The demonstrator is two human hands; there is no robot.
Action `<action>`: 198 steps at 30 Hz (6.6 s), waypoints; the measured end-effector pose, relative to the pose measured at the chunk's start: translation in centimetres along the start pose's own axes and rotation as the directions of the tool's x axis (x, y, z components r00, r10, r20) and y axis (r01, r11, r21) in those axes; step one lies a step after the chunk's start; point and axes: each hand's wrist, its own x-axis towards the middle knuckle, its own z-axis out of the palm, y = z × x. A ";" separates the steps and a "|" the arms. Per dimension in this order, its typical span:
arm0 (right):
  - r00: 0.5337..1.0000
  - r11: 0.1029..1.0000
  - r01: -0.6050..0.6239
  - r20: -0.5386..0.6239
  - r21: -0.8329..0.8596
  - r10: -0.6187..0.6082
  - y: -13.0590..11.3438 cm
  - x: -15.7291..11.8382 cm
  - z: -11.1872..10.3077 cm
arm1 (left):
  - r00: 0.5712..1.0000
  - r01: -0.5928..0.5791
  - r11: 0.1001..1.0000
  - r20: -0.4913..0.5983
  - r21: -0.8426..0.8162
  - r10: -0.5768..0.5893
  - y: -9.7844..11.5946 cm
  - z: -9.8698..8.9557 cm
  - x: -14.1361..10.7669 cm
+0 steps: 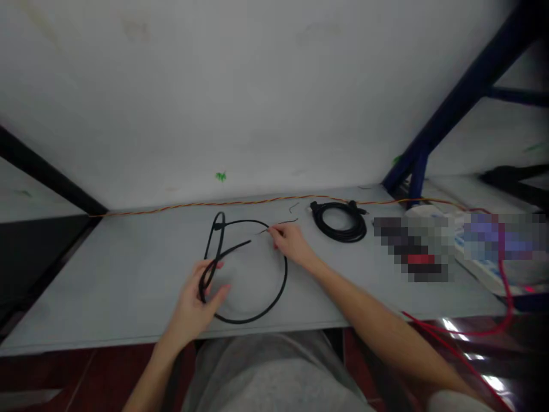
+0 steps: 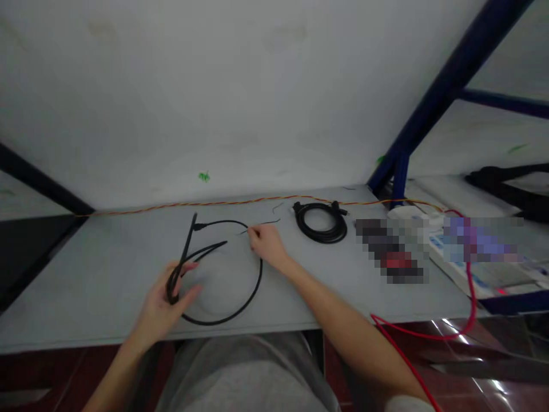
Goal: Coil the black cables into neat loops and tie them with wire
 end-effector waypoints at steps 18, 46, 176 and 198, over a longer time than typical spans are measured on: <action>0.993 0.963 0.018 0.117 -0.269 0.014 -1.8 -1.2 2.3 | 0.751 0.214 0.958 -0.595 -0.188 -0.285 -6.9 -4.1 4.1; 0.984 0.877 0.139 0.164 -0.460 -0.070 -3.0 -1.4 2.9 | 0.843 -0.527 0.810 0.281 0.258 0.459 -7.5 0.3 12.3; 0.941 0.714 0.335 0.256 -0.615 -0.220 -1.0 -5.4 2.8 | 0.893 -0.354 0.495 0.130 0.793 0.430 -4.6 2.6 3.8; 0.942 0.638 0.325 0.302 -0.698 -0.150 -2.5 -5.6 3.0 | 0.876 -0.466 0.794 0.329 0.390 0.353 -6.7 -3.3 4.3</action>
